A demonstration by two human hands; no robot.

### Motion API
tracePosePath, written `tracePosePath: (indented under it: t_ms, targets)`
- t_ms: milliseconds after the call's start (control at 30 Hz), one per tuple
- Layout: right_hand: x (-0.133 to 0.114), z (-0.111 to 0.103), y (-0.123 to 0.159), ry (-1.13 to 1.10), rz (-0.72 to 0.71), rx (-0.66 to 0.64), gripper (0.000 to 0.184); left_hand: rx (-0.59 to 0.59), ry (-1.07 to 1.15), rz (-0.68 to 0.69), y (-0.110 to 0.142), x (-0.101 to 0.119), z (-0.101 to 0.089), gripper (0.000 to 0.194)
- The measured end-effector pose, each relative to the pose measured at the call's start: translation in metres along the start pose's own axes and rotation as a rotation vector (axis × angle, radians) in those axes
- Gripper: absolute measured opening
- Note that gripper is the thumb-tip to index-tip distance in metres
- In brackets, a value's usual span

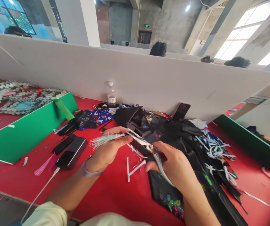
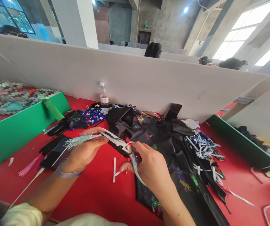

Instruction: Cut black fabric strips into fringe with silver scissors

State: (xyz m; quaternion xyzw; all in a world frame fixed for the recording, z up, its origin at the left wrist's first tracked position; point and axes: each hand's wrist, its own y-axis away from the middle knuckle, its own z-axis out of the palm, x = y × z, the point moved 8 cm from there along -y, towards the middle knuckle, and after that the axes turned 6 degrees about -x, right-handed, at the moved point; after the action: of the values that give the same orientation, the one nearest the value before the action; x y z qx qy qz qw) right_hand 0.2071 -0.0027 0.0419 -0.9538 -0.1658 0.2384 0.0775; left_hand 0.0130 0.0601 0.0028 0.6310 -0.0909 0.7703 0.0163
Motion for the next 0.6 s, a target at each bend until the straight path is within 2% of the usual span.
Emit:
tracePosePath:
  t_ms: [200, 433, 600]
  targets:
    - [0.000, -0.001, 0.000, 0.012, -0.005, 0.009, 0.029, -0.021, 0.005, 0.010, -0.001, 0.003, 0.001, 0.019]
    - [-0.001, 0.000, 0.000, 0.050, -0.008, 0.016, 0.039, -0.139, -0.008, -0.003, -0.002, -0.002, 0.012, 0.017]
    - [-0.002, 0.000, 0.000, 0.061, -0.012, 0.019, 0.040, -0.149, 0.002, -0.005, -0.001, -0.002, 0.014, 0.017]
